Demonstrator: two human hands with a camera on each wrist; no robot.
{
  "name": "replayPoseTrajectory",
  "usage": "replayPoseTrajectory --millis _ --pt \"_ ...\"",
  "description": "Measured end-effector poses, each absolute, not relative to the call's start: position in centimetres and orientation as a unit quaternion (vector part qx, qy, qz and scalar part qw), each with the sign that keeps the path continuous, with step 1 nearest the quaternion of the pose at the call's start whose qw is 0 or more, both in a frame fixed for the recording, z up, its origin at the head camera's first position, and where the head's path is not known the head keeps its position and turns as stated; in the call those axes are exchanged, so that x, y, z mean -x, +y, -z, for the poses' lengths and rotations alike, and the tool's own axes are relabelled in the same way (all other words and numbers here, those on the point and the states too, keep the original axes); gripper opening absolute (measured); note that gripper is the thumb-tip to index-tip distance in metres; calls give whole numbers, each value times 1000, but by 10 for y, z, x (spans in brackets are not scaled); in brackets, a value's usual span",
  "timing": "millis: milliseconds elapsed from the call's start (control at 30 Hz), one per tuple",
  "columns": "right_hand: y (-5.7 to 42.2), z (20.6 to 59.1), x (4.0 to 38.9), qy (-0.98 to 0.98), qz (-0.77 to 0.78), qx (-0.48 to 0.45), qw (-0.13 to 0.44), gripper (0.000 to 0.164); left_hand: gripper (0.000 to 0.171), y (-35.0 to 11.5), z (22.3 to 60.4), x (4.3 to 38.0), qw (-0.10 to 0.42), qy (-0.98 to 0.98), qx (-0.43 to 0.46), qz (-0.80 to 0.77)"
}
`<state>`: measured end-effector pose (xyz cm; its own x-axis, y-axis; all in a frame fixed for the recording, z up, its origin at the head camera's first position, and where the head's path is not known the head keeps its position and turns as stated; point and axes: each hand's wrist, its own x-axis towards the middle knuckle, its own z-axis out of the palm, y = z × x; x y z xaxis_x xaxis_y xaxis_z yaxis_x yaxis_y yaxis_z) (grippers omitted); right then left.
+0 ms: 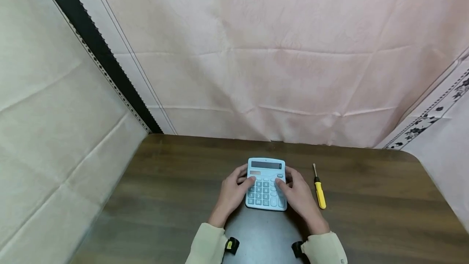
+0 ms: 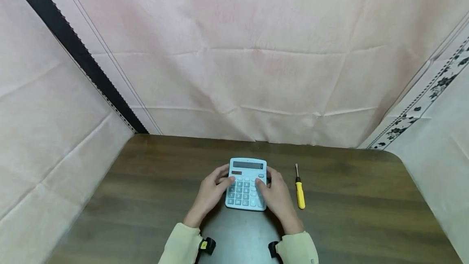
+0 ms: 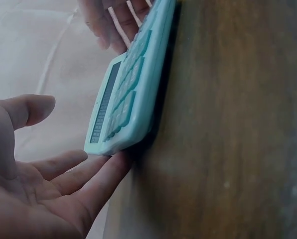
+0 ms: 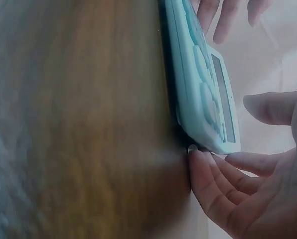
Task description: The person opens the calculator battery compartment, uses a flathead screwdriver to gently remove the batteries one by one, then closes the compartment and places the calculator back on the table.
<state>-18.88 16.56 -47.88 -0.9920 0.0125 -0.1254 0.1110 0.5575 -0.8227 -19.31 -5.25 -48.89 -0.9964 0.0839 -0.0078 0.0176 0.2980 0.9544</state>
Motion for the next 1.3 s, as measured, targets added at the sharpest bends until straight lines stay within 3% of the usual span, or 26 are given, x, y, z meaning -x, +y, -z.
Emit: replayPoseTrajectory --millis 700,1300 --pt "173 487 199 849 521 -30 83 59 52 -61 486 200 61 743 5 -666" --pt "191 490 196 788 608 -7 95 54 40 -64 492 200 41 708 20 -704"
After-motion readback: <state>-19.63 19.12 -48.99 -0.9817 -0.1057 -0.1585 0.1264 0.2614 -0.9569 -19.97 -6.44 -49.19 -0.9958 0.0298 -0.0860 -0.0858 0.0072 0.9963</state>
